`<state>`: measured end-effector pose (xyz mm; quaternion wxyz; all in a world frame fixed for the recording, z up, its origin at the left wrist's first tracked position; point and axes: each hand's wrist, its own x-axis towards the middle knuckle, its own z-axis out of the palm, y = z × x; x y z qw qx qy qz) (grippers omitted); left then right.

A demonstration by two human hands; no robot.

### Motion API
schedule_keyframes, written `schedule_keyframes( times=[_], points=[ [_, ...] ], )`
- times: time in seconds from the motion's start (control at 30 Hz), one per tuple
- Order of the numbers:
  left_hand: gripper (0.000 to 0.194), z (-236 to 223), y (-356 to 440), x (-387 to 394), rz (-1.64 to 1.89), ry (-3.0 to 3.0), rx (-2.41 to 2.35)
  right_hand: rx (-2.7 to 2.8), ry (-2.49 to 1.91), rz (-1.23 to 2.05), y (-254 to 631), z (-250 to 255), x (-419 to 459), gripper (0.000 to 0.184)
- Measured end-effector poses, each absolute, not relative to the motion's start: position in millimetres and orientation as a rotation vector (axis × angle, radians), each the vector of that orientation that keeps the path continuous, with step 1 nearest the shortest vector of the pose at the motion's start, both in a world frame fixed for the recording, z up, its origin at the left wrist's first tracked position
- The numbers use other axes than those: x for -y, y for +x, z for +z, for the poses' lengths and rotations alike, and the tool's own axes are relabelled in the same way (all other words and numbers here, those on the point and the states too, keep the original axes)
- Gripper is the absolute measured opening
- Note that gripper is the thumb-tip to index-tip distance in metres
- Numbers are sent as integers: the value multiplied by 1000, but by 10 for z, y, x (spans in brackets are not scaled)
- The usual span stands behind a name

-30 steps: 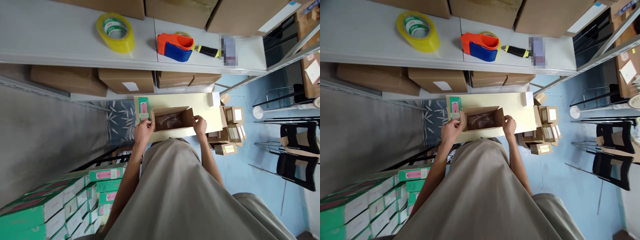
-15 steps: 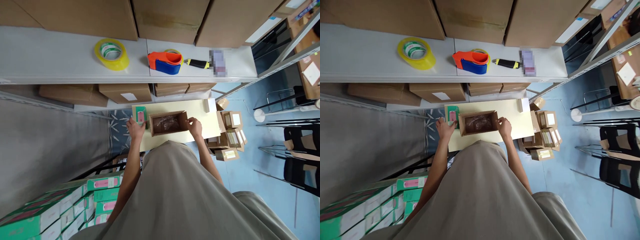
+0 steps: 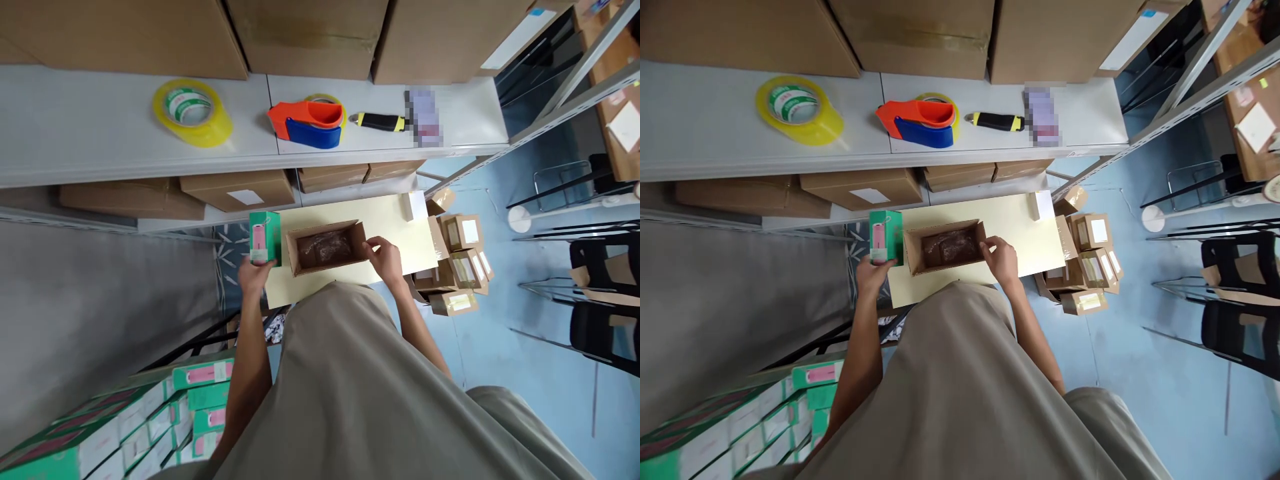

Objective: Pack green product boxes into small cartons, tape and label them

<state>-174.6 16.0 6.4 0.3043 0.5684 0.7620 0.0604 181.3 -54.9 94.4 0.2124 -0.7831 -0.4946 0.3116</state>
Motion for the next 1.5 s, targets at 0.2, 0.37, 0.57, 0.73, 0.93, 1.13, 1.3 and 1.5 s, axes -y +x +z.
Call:
schedule_keyframes(
  times=[0.2,0.37,0.57,0.73,0.93,1.13,1.3,1.5],
  points=[
    [72,1039,-1815,267,482,1492,-2049,1262,-1907,1128,1753,997,469,34],
    [73,1530,-1476,182,440,1859,-1675,1570,-1722,979,1797,1251,416,76],
    [74,1201,-1063,-53,273,2022,-1436,1923,-1786,926,1884,1179,390,95],
    [75,638,-882,-160,214,2028,-1439,2166,-2079,909,1774,867,216,81],
    [77,179,-794,-134,185,2019,-1505,2330,-2209,910,1617,662,73,73],
    [60,81,-851,-75,338,2078,-1520,2305,-2161,876,1650,593,130,74],
    [51,166,-970,49,518,2004,-1754,2027,-2292,749,1835,652,276,47],
    [25,159,-1061,209,462,1727,-2126,1729,-2399,736,2000,587,374,24]
  ],
)
